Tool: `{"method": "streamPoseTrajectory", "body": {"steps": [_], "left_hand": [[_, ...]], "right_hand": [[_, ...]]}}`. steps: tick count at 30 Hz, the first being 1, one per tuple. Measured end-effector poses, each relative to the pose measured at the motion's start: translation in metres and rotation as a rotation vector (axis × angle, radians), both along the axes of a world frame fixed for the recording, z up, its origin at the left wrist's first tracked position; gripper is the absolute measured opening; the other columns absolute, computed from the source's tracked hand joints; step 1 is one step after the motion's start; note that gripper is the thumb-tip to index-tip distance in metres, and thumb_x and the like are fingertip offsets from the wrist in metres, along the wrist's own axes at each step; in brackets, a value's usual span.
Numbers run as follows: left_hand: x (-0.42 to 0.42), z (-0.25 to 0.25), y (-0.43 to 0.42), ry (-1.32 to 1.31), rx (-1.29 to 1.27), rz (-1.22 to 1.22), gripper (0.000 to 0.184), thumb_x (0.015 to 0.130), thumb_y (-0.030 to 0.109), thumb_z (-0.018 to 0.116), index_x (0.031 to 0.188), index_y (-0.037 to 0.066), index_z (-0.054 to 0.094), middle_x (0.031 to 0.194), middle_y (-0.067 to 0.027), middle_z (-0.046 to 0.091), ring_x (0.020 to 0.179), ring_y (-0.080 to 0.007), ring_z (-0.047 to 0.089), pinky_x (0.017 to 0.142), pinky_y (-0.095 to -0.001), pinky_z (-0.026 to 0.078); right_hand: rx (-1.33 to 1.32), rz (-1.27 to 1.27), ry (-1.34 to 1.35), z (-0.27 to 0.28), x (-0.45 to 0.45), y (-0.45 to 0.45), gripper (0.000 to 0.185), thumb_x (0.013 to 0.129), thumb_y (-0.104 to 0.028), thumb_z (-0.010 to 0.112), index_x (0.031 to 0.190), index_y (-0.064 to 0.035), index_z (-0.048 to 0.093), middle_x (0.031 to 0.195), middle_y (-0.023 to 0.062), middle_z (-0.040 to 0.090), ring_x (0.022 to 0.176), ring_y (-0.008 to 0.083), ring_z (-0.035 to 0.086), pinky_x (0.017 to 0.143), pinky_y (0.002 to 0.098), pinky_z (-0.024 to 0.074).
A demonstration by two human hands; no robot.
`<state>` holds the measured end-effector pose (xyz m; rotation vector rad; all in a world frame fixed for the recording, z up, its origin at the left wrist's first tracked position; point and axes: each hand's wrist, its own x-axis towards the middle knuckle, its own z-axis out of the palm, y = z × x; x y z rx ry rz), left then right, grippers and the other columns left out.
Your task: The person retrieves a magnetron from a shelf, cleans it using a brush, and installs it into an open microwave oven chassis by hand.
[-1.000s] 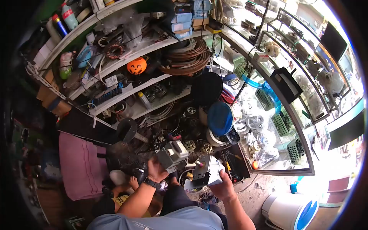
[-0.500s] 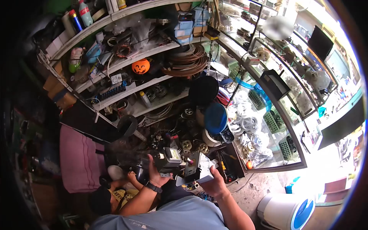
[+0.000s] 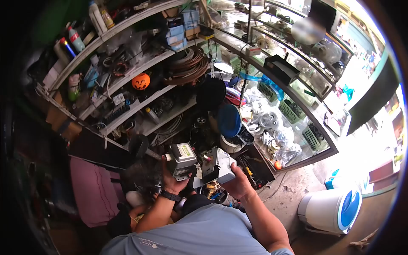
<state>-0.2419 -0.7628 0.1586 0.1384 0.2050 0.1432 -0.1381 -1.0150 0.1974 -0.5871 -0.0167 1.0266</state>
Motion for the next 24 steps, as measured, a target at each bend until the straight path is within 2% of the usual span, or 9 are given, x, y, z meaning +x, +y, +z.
{"method": "streamPoseTrajectory", "body": {"steps": [3, 5, 7, 8, 10, 13, 19, 21, 24], "left_hand": [[0.012, 0.010, 0.001, -0.054, -0.011, -0.044, 0.077, 0.099, 0.071, 0.054, 0.145, 0.010, 0.061, 0.137, -0.0134, 0.069, 0.121, -0.0340, 0.069, 0.089, -0.0531, 0.063], [0.016, 0.012, 0.006, -0.130, 0.009, -0.106, 0.076, 0.099, 0.070, 0.056, 0.145, 0.009, 0.061, 0.138, -0.0140, 0.069, 0.122, -0.0340, 0.069, 0.096, -0.0533, 0.061], [0.021, 0.015, 0.008, -0.125, 0.018, -0.117, 0.080, 0.099, 0.070, 0.056, 0.150, 0.007, 0.056, 0.145, -0.0154, 0.064, 0.127, -0.0340, 0.065, 0.104, -0.0528, 0.057], [0.022, 0.020, 0.006, -0.181, 0.038, -0.136, 0.086, 0.099, 0.069, 0.057, 0.156, 0.006, 0.048, 0.152, -0.0164, 0.057, 0.135, -0.0335, 0.060, 0.112, -0.0522, 0.051], [0.022, 0.019, 0.006, -0.229, -0.009, -0.160, 0.088, 0.099, 0.069, 0.057, 0.158, 0.005, 0.044, 0.154, -0.0167, 0.055, 0.137, -0.0334, 0.058, 0.113, -0.0526, 0.050], [0.018, 0.020, 0.005, -0.097, -0.222, -0.095, 0.091, 0.095, 0.075, 0.057, 0.156, 0.008, 0.046, 0.148, -0.0293, 0.056, 0.128, -0.0495, 0.061, 0.096, -0.0627, 0.059], [0.011, 0.006, 0.015, -0.180, -0.171, -0.207, 0.091, 0.094, 0.070, 0.063, 0.155, 0.004, 0.046, 0.133, -0.0243, 0.064, 0.117, -0.0409, 0.064, 0.101, -0.0549, 0.054], [0.007, 0.003, 0.012, -0.204, -0.155, -0.168, 0.089, 0.096, 0.063, 0.066, 0.156, 0.002, 0.044, 0.133, -0.0234, 0.064, 0.119, -0.0371, 0.063, 0.104, -0.0504, 0.052], [-0.003, 0.007, 0.007, -0.184, -0.137, -0.128, 0.083, 0.098, 0.053, 0.066, 0.158, 0.001, 0.040, 0.135, -0.0236, 0.063, 0.123, -0.0357, 0.062, 0.108, -0.0490, 0.050]], "right_hand": [[0.042, -0.025, -0.011, 0.002, 0.005, -0.002, 0.079, 0.094, -0.053, 0.073, 0.158, -0.0169, 0.044, 0.148, 0.0022, 0.061, 0.135, 0.0217, 0.057, 0.114, 0.0430, 0.0423], [0.029, -0.068, 0.017, 0.000, 0.004, -0.004, 0.080, 0.094, -0.053, 0.072, 0.158, -0.0162, 0.044, 0.149, 0.0036, 0.060, 0.135, 0.0231, 0.057, 0.115, 0.0439, 0.0412], [0.073, -0.043, -0.006, 0.008, 0.005, -0.005, 0.080, 0.093, -0.052, 0.073, 0.158, -0.0152, 0.044, 0.149, 0.0054, 0.060, 0.135, 0.0246, 0.057, 0.115, 0.0446, 0.0407], [0.082, -0.062, -0.021, 0.006, 0.005, -0.003, 0.081, 0.093, -0.050, 0.073, 0.159, -0.0143, 0.043, 0.150, 0.0067, 0.059, 0.136, 0.0255, 0.056, 0.117, 0.0455, 0.0397], [0.079, -0.062, -0.007, 0.001, 0.004, -0.005, 0.081, 0.093, -0.050, 0.073, 0.159, -0.0135, 0.043, 0.151, 0.0072, 0.058, 0.137, 0.0258, 0.056, 0.118, 0.0460, 0.0388], [0.090, -0.041, -0.010, 0.003, 0.002, -0.003, 0.082, 0.093, -0.049, 0.072, 0.160, -0.0120, 0.042, 0.152, 0.0082, 0.058, 0.140, 0.0262, 0.055, 0.121, 0.0470, 0.0371], [0.097, -0.004, -0.036, 0.004, -0.002, 0.003, 0.081, 0.095, -0.048, 0.071, 0.160, -0.0102, 0.040, 0.152, 0.0099, 0.057, 0.140, 0.0272, 0.055, 0.119, 0.0477, 0.0397], [0.076, -0.012, -0.036, -0.002, -0.005, -0.001, 0.081, 0.096, -0.047, 0.072, 0.160, -0.0100, 0.039, 0.151, 0.0099, 0.057, 0.139, 0.0278, 0.055, 0.118, 0.0474, 0.0408], [-0.122, -0.110, -0.326, 0.007, -0.001, 0.000, 0.076, 0.096, -0.039, 0.075, 0.153, -0.0090, 0.036, 0.140, 0.0123, 0.057, 0.129, 0.0272, 0.059, 0.111, 0.0463, 0.0469]]}}
